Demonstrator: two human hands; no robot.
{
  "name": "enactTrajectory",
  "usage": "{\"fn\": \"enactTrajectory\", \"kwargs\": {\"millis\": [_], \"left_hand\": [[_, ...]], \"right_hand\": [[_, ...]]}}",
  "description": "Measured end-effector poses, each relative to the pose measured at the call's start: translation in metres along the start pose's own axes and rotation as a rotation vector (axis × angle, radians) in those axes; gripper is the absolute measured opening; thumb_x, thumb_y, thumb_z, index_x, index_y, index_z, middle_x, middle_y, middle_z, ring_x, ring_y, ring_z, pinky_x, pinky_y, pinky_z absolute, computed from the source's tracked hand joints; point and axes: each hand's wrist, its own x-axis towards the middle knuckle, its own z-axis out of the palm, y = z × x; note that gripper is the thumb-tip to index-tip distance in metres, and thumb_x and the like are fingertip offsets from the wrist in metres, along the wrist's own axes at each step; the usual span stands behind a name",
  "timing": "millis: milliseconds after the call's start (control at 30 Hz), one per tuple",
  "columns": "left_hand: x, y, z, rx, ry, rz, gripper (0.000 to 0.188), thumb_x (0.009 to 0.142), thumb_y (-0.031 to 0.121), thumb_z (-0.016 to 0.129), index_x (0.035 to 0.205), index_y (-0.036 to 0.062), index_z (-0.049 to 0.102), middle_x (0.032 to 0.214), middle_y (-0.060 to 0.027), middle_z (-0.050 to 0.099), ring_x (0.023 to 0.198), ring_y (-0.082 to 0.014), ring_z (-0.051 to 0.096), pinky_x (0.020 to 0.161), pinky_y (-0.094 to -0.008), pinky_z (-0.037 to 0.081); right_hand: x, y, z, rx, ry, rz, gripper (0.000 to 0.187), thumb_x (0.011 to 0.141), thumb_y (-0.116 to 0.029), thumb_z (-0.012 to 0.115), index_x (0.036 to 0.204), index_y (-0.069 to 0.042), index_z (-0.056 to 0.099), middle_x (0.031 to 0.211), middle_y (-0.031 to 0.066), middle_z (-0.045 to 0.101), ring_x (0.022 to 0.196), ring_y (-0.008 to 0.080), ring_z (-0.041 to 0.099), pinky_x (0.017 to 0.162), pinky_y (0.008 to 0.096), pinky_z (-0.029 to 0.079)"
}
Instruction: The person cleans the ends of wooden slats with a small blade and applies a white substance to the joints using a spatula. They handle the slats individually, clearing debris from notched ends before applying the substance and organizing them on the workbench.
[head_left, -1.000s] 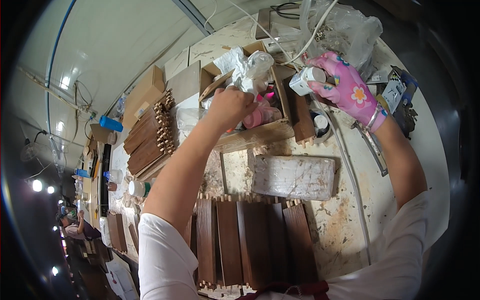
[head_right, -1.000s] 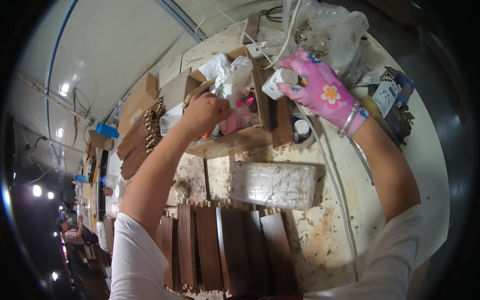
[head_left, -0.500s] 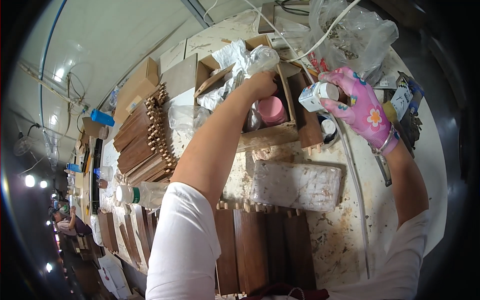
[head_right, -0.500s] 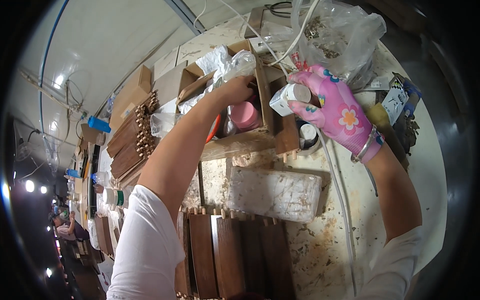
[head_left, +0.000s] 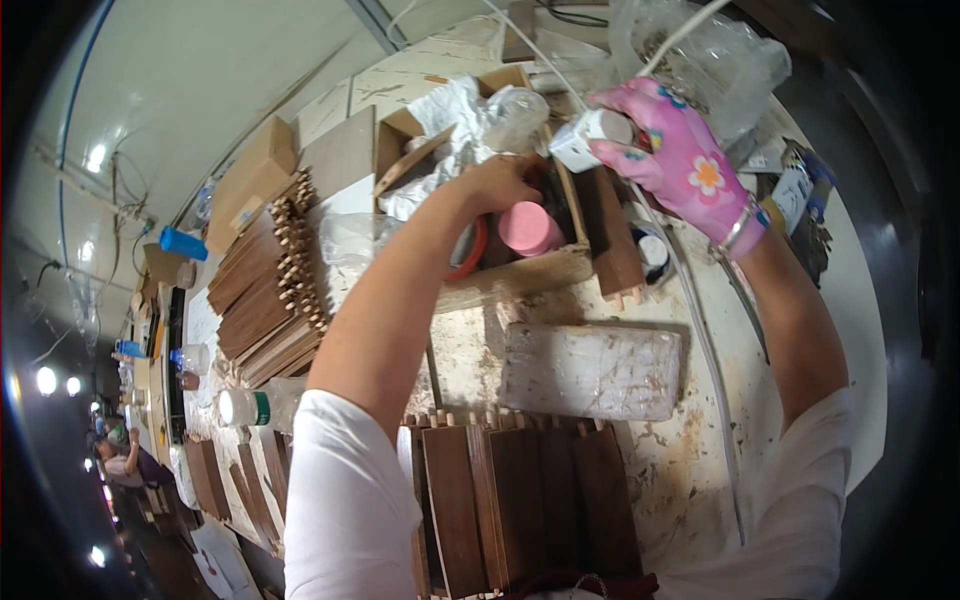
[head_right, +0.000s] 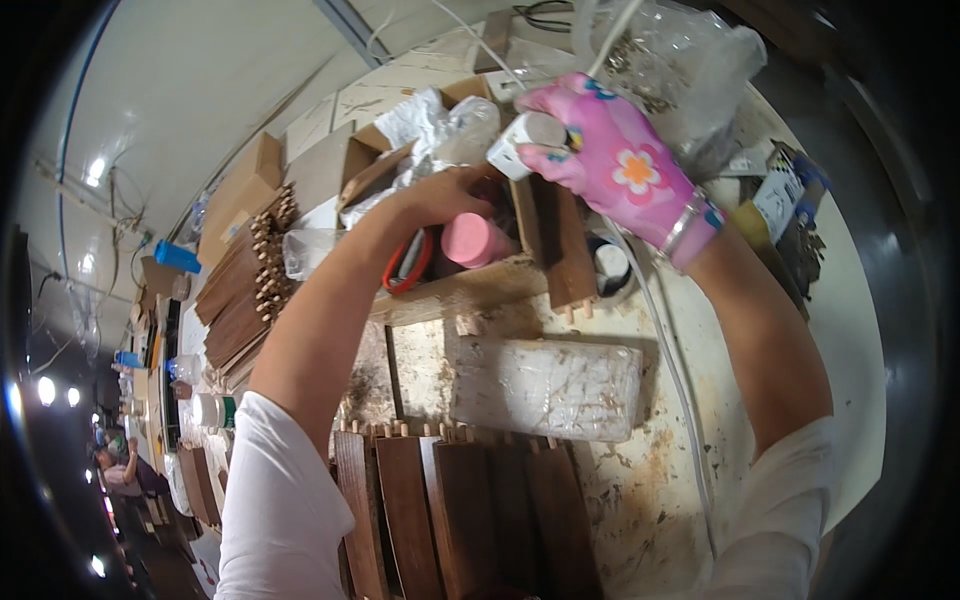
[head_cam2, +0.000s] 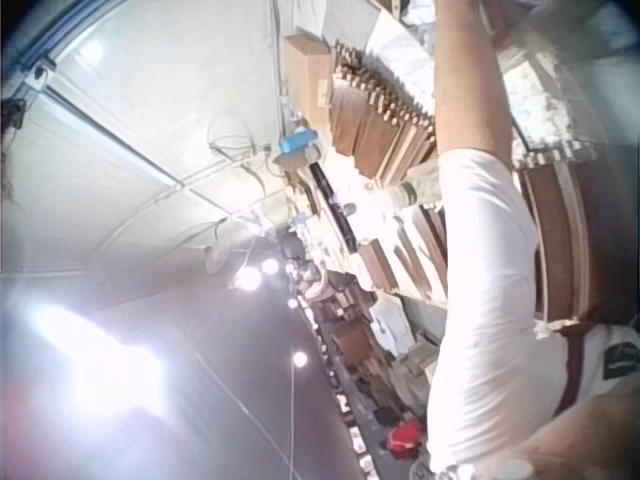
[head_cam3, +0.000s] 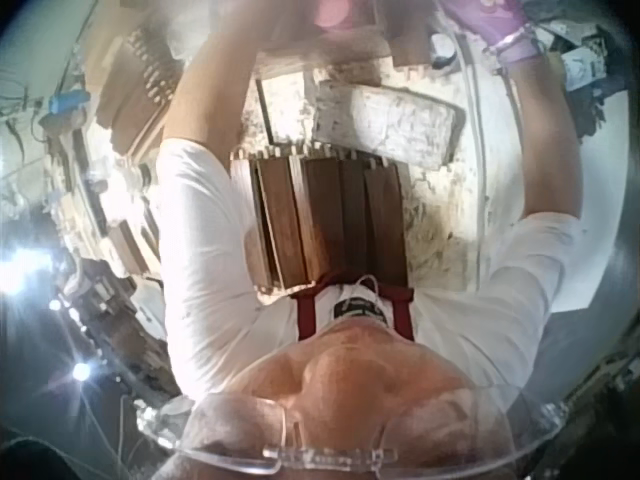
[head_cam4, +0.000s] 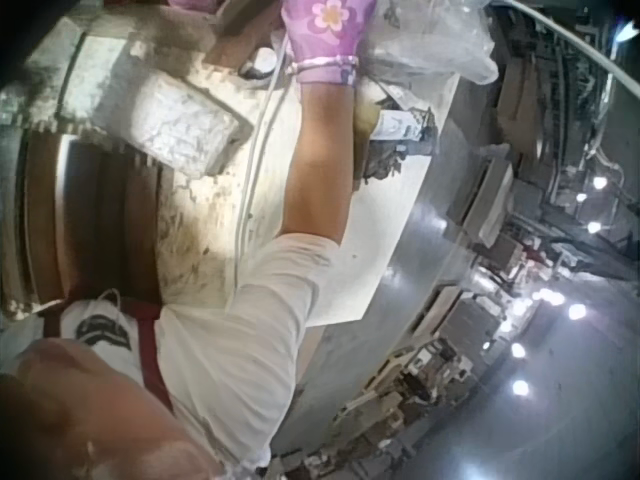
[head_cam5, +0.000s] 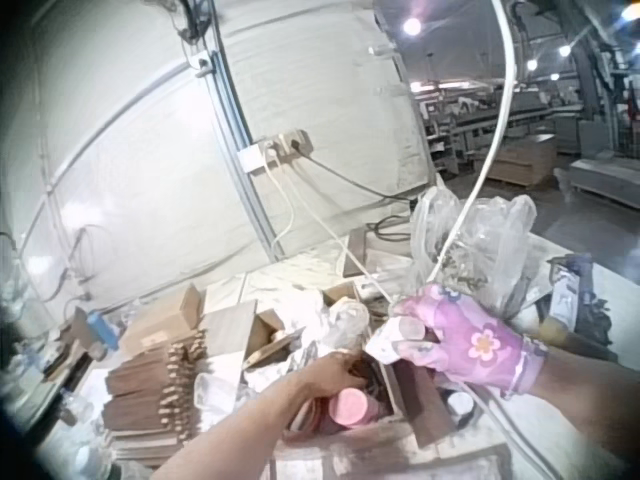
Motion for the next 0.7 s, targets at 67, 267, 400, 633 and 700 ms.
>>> {"fn": "enactTrajectory", "kwargs": {"millis": [67, 267, 400, 633, 700], "left_hand": [[-0.004, -0.013, -0.003, 0.177, 0.067, 0.017, 0.045, 0.079, 0.018, 0.065, 0.123, 0.011, 0.058, 0.114, -0.0134, 0.064, 0.105, -0.0249, 0.061, 0.093, -0.0345, 0.045], [-0.017, -0.007, 0.0, 0.375, 0.274, 0.11, 0.029, 0.083, 0.03, 0.059, 0.109, 0.0182, 0.067, 0.099, -0.0103, 0.068, 0.093, -0.0313, 0.064, 0.08, -0.0417, 0.05], [-0.012, 0.01, 0.005, 0.478, 0.295, -0.058, 0.028, 0.086, 0.032, 0.058, 0.109, 0.0187, 0.064, 0.097, -0.009, 0.069, 0.093, -0.0277, 0.064, 0.085, -0.0533, 0.042], [0.012, 0.0, 0.022, 0.633, 0.407, -0.039, 0.036, 0.08, 0.02, 0.061, 0.116, 0.0187, 0.058, 0.092, -0.0083, 0.068, 0.094, -0.0284, 0.064, 0.083, -0.0529, 0.038], [0.01, -0.013, 0.02, 0.524, 0.429, 0.009, 0.037, 0.08, 0.021, 0.06, 0.117, 0.0192, 0.058, 0.095, -0.0105, 0.068, 0.097, -0.0306, 0.063, 0.084, -0.0554, 0.038]], "right_hand": [[0.004, 0.003, 0.008, -0.025, 0.008, -0.072, 0.042, 0.081, -0.026, 0.068, 0.114, -0.002, 0.059, 0.108, 0.0173, 0.059, 0.099, 0.0346, 0.058, 0.089, 0.038, 0.046], [0.004, 0.001, 0.012, -0.053, -0.046, -0.009, 0.04, 0.08, -0.025, 0.069, 0.112, -0.003, 0.059, 0.11, 0.017, 0.057, 0.098, 0.0356, 0.058, 0.086, 0.0402, 0.047], [0.009, 0.0, 0.015, -0.052, 0.008, -0.041, 0.04, 0.08, -0.024, 0.069, 0.113, -0.003, 0.059, 0.108, 0.0176, 0.057, 0.097, 0.0356, 0.059, 0.086, 0.0403, 0.047], [-0.005, 0.013, 0.014, -0.017, 0.085, -0.081, 0.036, 0.081, -0.023, 0.068, 0.109, -0.003, 0.059, 0.105, 0.0171, 0.058, 0.092, 0.0357, 0.059, 0.081, 0.0403, 0.049], [-0.007, 0.013, 0.013, 0.057, 0.024, 0.013, 0.038, 0.082, -0.025, 0.067, 0.113, -0.004, 0.059, 0.11, 0.0182, 0.058, 0.1, 0.0362, 0.058, 0.088, 0.0391, 0.046]]}}
